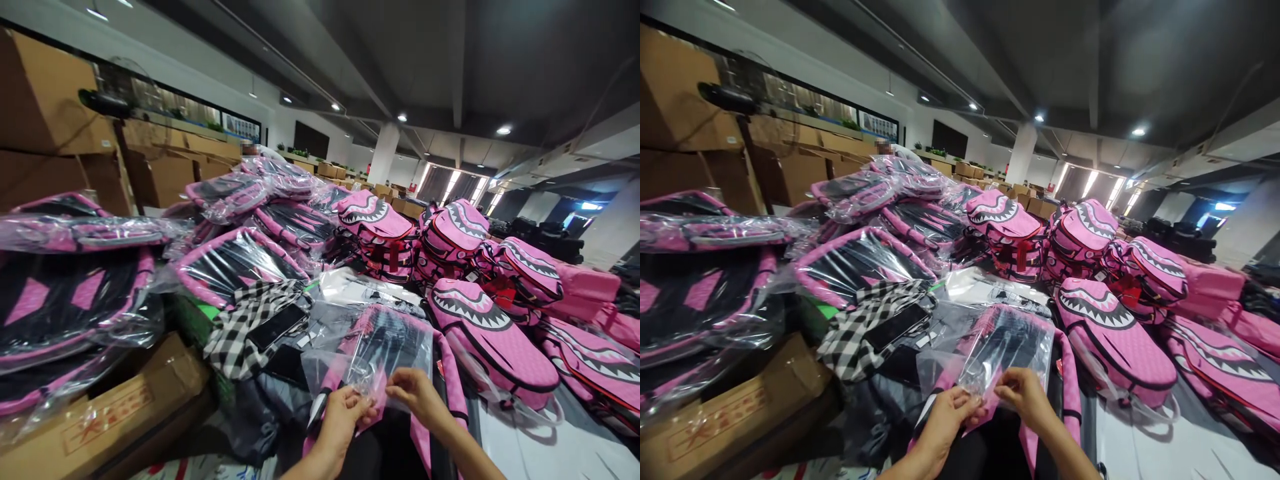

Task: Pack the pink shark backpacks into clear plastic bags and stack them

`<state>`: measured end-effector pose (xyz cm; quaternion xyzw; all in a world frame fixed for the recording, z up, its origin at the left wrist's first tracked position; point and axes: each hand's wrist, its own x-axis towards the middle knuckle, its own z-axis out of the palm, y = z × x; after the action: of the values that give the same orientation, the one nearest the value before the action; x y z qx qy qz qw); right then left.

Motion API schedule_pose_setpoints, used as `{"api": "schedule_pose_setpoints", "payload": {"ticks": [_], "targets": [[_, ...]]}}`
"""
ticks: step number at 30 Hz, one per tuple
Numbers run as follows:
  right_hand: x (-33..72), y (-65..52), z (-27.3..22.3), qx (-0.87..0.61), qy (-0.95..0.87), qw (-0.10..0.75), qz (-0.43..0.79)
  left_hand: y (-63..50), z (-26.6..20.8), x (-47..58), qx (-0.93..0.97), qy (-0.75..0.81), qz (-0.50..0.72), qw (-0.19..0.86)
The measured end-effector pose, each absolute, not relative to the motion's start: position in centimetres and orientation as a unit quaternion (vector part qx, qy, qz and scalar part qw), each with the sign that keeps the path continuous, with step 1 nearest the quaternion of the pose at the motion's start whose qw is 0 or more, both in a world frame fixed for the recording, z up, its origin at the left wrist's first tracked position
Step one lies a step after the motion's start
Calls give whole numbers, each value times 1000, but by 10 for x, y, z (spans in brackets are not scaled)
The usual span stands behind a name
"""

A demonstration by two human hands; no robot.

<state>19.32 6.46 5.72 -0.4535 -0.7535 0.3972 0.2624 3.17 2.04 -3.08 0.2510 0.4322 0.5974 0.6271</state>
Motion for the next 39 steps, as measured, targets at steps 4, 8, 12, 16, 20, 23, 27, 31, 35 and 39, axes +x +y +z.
{"api": "schedule_pose_setpoints", "payload": {"ticks": [4,8,12,16,20,23,27,31,35,39], "targets": [[201,83,86,-473,-679,419,373,28,-33,8,322,518,497,618],[201,101,89,-543,-685,483,46,9,-3,-4,585,576,381,425],[180,98,77,-368,-812,391,-229,8,49,10,726,526,443,10],[176,86,80,-265,-853,337,-297,42,81,-2,730,592,338,-48],[205,85,73,-290,-851,280,-338,49,67,-50,716,644,269,-26],[234,83,52,-344,-848,209,-345,29,34,-81,689,663,287,-54],[280,75,29,-437,-816,190,-327,11,-10,-106,624,698,341,-83],[331,74,30,-550,-773,227,-221,23,-30,-115,544,729,417,8],[351,97,48,-638,-670,372,71,57,-25,-104,318,655,537,426],[332,147,80,-525,-572,527,345,116,1,-76,192,529,588,581]]}}
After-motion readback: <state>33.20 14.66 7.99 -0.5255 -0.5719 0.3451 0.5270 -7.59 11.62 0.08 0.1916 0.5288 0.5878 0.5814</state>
